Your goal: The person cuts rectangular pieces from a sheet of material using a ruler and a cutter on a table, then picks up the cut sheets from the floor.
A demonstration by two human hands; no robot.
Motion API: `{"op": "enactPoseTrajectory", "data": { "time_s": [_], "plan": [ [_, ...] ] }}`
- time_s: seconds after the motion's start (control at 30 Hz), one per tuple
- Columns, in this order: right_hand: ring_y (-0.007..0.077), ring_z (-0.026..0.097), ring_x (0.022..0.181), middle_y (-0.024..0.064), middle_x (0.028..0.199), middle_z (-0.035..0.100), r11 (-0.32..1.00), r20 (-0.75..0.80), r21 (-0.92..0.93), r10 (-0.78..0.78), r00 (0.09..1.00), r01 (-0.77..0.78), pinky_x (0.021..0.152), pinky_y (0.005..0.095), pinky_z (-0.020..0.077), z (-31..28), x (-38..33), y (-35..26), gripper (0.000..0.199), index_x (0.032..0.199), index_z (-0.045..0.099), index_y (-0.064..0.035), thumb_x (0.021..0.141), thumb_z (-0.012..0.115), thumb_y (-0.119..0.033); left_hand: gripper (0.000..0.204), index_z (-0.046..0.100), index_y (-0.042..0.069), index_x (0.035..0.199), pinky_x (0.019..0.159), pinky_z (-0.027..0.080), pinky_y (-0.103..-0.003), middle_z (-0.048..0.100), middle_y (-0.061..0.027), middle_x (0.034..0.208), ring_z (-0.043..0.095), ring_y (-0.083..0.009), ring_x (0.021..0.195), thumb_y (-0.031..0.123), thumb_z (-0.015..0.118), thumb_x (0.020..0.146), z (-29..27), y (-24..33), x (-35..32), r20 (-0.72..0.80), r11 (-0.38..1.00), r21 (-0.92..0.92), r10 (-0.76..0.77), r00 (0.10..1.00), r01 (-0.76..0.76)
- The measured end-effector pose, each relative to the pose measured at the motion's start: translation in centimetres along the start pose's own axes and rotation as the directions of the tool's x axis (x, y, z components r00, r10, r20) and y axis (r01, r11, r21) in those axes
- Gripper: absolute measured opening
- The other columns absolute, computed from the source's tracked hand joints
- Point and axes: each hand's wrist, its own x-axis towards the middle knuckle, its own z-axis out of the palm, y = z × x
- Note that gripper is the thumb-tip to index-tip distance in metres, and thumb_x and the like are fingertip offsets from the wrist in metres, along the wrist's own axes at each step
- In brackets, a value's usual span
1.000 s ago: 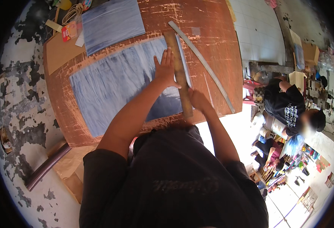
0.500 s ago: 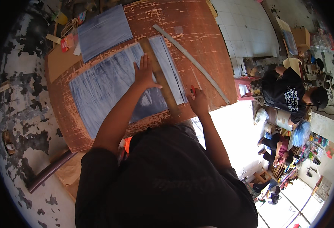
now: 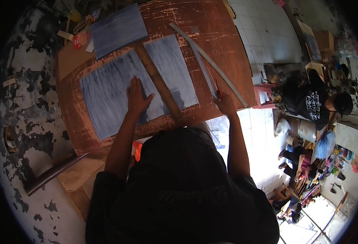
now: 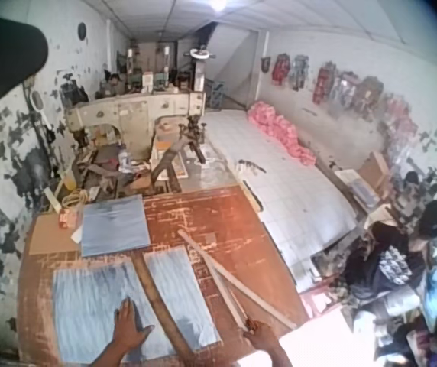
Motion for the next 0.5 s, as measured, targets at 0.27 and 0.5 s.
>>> {"op": "enactPoseTrajectory", "data": {
  "time_s": [0.27, 0.5],
  "plan": [
    [0.0096, 0.063, 0.069, 0.0002, 0.082, 0.068, 0.927, 0.119, 0.065, 0.361, 0.925, -0.370, 0.061, 0.0285, 0.0535, -1.6, -19.8, 13.1, 0.029, 0.115, 0.066, -0.0065, 0.092, 0.080, -0.018, 0.107, 0.023, -0.002, 0.164, 0.126, 0.015, -0.063, 0.010, -0.0209, 0.175, 0.010, -0.0383, 0.162, 0.063, 0.069, 0.093, 0.4, -3.0, -4.2, -0.101, 1.000, -0.021, 0.002, 0.995, -0.004],
    [0.0115, 0.065, 0.073, 0.0036, 0.095, 0.068, 0.652, 0.141, 0.366, 0.666, 0.732, -0.664, 0.058, 0.0287, 0.0531, 5.8, -37.7, 19.6, 0.030, 0.122, 0.066, -0.0069, 0.096, 0.076, -0.019, 0.106, 0.022, -0.002, 0.164, 0.123, 0.011, -0.069, 0.006, -0.0269, 0.174, 0.006, -0.0442, 0.161, 0.067, 0.063, 0.095, 0.9, -2.4, -4.5, -0.146, 1.000, 0.007, 0.023, 0.989, -0.022]
  ]
}}
